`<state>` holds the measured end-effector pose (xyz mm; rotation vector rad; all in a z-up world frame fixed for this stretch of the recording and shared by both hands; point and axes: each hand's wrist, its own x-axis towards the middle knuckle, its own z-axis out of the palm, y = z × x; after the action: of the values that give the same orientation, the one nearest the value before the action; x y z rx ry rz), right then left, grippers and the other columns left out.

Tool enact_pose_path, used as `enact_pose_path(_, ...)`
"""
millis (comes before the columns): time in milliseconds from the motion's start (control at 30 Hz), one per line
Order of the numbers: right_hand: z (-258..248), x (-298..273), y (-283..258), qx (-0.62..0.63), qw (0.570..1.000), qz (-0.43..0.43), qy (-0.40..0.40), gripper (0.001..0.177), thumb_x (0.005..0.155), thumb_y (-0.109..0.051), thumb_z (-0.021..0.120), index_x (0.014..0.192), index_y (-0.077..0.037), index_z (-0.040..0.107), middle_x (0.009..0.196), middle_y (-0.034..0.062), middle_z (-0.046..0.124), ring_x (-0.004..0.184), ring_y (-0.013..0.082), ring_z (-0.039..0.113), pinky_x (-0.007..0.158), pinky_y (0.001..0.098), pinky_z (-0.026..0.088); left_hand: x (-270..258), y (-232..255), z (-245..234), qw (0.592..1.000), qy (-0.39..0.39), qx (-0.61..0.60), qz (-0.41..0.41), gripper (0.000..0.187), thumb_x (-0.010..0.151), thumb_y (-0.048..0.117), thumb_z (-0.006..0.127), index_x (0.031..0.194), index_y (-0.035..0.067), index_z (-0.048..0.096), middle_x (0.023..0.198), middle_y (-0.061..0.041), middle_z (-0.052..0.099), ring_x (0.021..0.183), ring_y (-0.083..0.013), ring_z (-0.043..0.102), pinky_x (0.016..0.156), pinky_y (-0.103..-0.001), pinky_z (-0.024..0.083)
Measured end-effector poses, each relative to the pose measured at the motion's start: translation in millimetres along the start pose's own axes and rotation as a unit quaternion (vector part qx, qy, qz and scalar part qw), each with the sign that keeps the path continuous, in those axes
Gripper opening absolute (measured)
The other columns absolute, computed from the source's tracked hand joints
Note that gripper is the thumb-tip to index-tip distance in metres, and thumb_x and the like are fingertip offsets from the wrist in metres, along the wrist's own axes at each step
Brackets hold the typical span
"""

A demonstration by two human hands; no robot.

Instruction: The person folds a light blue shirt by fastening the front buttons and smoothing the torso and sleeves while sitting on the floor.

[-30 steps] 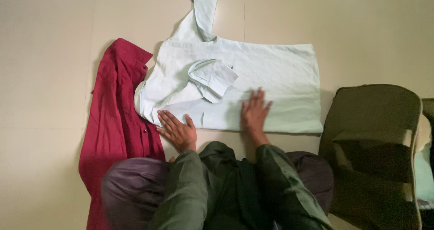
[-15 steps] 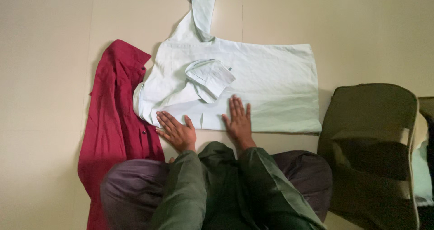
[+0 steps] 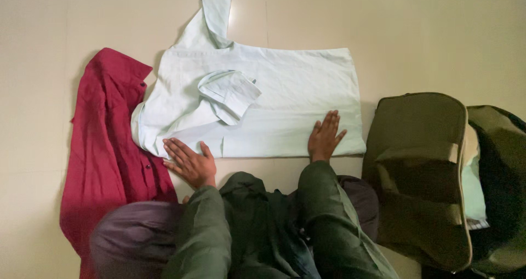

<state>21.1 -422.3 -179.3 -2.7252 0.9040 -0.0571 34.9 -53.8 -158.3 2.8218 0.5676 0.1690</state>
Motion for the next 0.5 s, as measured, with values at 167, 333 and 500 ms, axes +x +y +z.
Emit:
enact_pose_path(167, -7.3, 22.8, 30.6, 0.001, 0.998, 0.064, -0.006, 0.061, 0.111, -0.040, 0.019, 0.166, -0.013, 0.012, 0.174, 0.0025, 0.006, 0.160, 0.0198, 0.006, 0.126, 0.0566, -0.006, -0.3, 3.3, -2.4, 1.000, -0.014, -0.010, -0.006, 0.089, 0.103, 0.051, 0.046, 0.163, -0.008, 0.018, 0.173, -0.023, 0.014, 0.161, -0.0326, 0.012, 0.126, -0.061, 0.008)
enact_pose_path(333, -15.5, 36.4, 42.2, -0.046, 0.994, 0.096, -0.017, 0.060, 0.111, -0.038, 0.019, 0.166, -0.013, 0.012, 0.175, 0.0023, 0.005, 0.161, 0.0197, 0.004, 0.126, 0.0585, -0.003, 1.3, 0.0, 3.5, 1.000, -0.006, 0.009, -0.001, 0.088, 0.103, 0.051, 0.045, 0.163, -0.007, 0.019, 0.173, -0.023, 0.014, 0.161, -0.0322, 0.013, 0.126, -0.061, 0.008)
enact_pose_path(500, -21.8, 38.2, 37.2, -0.013, 0.995, 0.100, -0.022, 0.062, 0.110, -0.038, 0.022, 0.166, -0.012, 0.011, 0.174, 0.0035, 0.001, 0.160, 0.0211, 0.001, 0.124, 0.0608, -0.004, -0.6, 0.3, 6.8, 1.000, 0.011, 0.021, -0.002, 0.085, 0.103, 0.052, 0.043, 0.163, -0.005, 0.021, 0.172, -0.022, 0.016, 0.160, -0.0312, 0.016, 0.126, -0.059, 0.010)
